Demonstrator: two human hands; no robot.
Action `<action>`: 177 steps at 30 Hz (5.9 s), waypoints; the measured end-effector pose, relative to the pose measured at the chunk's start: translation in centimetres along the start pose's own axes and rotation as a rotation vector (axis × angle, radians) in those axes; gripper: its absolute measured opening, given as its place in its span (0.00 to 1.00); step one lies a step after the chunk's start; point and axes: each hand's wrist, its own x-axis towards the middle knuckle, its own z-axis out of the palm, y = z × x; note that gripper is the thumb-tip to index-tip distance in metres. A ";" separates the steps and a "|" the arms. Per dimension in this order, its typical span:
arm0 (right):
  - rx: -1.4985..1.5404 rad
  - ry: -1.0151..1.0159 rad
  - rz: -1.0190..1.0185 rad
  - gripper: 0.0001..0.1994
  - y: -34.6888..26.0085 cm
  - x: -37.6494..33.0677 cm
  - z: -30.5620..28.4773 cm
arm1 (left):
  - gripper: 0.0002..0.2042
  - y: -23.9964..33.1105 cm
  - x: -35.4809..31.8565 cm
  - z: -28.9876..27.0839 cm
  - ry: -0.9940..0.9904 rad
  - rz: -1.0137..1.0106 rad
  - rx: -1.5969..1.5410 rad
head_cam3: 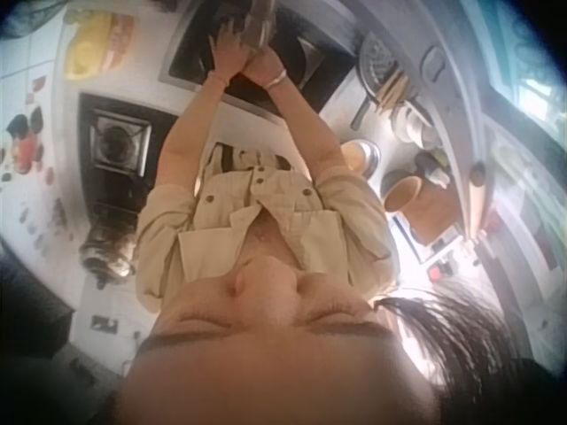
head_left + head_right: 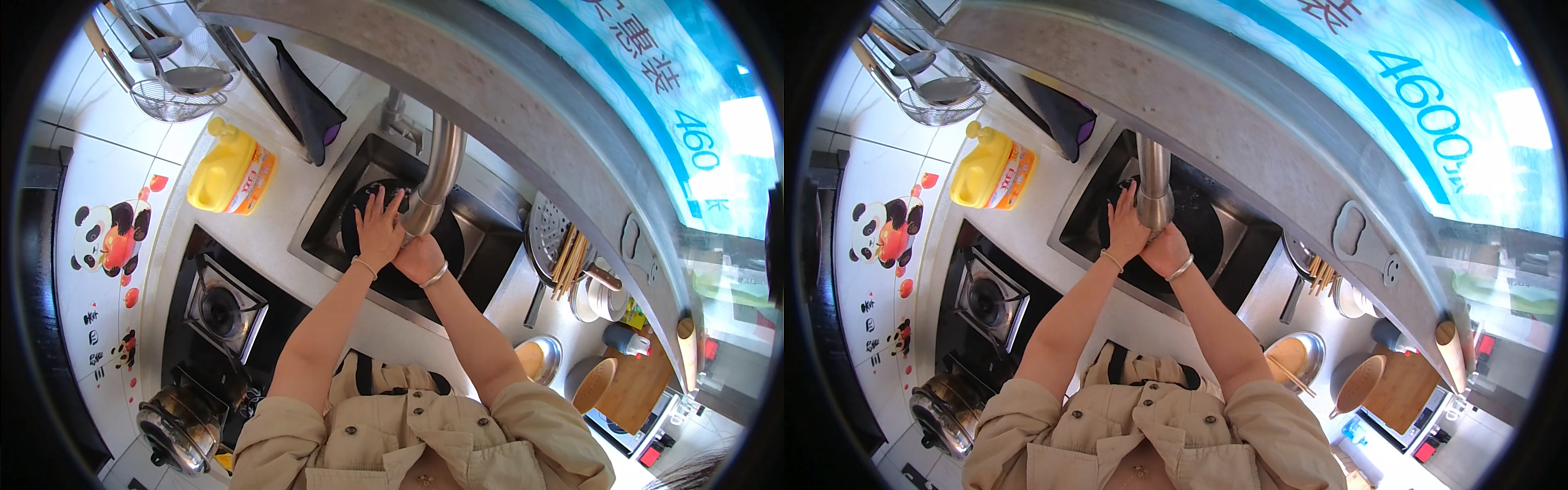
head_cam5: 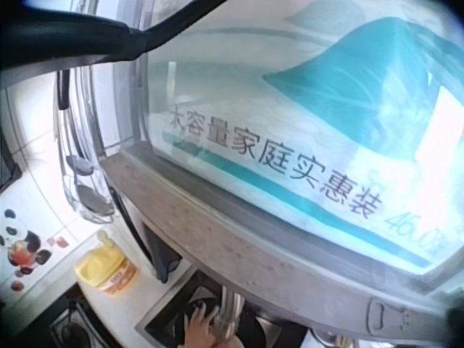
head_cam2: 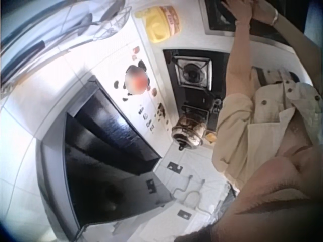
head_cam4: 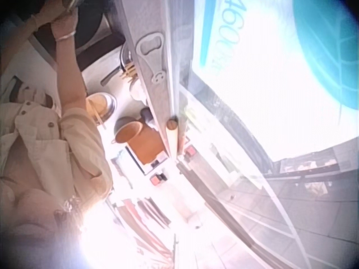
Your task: The person washes a wok in a sink by hand with a cloth and soap, rinses it under a faucet, and places it on a stovetop.
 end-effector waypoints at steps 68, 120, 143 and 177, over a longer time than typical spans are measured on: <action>-0.451 0.292 -0.165 0.07 -2.5 -0.9 -3.2 | 0.21 -0.3 -1.9 -0.7 -0.155 -0.593 -1.337; -2.455 0.617 0.287 0.25 -3.5 -17.9 -8.3 | 0.14 -3.9 14.0 6.0 -0.238 -0.415 -1.479; -1.364 0.356 0.604 0.08 -3.9 -15.8 -3.6 | 0.12 2.7 -17.2 -2.9 -0.403 -0.742 -1.479; -1.434 0.096 -0.091 0.18 10.6 -37.3 -5.9 | 0.16 12.8 -37.3 0.1 -0.739 -0.465 -1.513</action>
